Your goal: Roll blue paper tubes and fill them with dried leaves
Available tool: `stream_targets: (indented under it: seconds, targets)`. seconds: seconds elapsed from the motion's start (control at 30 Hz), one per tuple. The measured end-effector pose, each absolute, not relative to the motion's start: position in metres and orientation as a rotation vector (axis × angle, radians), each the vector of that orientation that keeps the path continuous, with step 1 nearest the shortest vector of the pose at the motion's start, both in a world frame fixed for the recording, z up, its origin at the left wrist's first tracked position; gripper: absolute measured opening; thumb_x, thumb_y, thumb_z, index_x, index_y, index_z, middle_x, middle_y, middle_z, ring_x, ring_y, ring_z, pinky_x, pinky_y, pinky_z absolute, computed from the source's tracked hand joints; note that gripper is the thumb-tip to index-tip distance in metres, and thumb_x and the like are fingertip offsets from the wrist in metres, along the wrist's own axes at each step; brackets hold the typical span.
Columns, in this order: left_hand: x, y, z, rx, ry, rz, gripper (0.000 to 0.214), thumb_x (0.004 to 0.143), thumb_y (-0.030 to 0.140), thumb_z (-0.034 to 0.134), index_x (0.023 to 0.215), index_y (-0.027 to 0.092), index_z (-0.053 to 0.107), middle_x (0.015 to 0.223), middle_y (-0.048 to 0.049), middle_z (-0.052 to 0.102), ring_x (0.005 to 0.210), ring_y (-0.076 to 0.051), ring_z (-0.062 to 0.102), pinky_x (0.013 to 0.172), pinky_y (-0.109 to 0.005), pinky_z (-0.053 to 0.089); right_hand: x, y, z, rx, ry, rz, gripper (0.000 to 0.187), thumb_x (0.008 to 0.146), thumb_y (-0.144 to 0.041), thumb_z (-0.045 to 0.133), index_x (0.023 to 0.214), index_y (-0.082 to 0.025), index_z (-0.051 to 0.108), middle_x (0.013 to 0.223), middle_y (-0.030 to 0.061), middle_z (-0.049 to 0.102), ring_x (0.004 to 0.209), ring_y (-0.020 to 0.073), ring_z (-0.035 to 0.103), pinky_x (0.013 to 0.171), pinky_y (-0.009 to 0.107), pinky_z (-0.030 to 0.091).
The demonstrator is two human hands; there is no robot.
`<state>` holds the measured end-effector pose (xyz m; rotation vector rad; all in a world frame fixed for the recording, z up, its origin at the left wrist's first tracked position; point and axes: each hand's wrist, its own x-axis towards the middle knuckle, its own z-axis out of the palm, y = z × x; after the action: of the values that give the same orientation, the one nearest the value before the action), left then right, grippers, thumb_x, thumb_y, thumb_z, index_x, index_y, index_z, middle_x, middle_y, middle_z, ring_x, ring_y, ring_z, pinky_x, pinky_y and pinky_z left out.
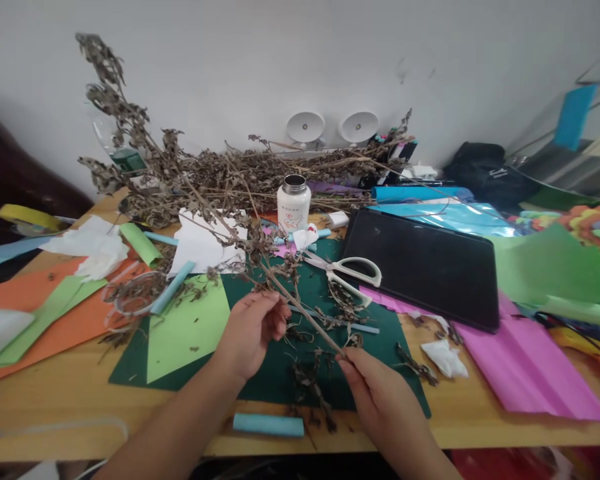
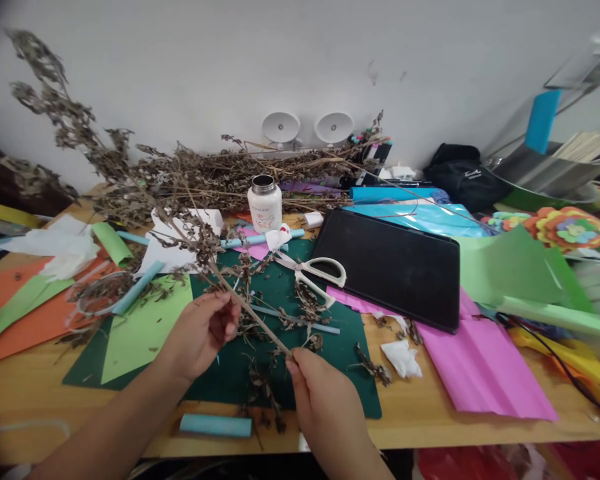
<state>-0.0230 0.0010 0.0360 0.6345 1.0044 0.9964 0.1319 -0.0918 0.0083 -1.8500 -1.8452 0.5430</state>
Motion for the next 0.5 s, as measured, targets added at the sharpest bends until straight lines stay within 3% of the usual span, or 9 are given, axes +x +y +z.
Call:
stream_targets:
  seconds: [0.27, 0.37, 0.5]
  targets:
    - [-0.013, -0.023, 0.030, 0.576, 0.966, 0.820, 0.013, 0.066, 0.022, 0.050, 0.059, 0.015, 0.042, 0.048, 0.0064, 0.043, 0.033, -0.003, 0.036, 0.035, -0.016, 0.026, 0.148, -0.088, 0.016, -1.917, -1.421, 0.488, 0.028, 0.083, -0.036, 0.030, 0.076, -0.019, 0.052, 0.053, -0.0014, 0.053, 0.046, 0.0121, 0.051, 0.043, 0.021, 0.038]
    - [-0.027, -0.021, 0.032, 0.875, 1.069, 0.676, 0.017, 0.069, 0.030, 0.047, 0.060, 0.016, 0.043, 0.048, 0.0057, 0.043, 0.033, -0.005, 0.037, 0.036, -0.018, 0.027, 0.165, -0.087, 0.023, -1.944, -1.341, 0.456, 0.029, 0.081, -0.039, 0.033, 0.077, -0.019, 0.054, 0.052, -0.0019, 0.049, 0.046, 0.0119, 0.048, 0.042, 0.020, 0.038]
    - [-0.056, 0.001, 0.052, 1.679, 1.446, 0.557, 0.023, 0.074, 0.036, 0.042, 0.061, 0.017, 0.043, 0.054, 0.0030, 0.047, 0.048, -0.011, 0.046, 0.050, -0.023, 0.033, 0.175, -0.090, 0.027, -1.941, -1.512, 0.447, 0.028, 0.079, -0.038, 0.036, 0.077, -0.020, 0.057, 0.058, -0.0002, 0.055, 0.052, 0.0133, 0.052, 0.047, 0.021, 0.041]
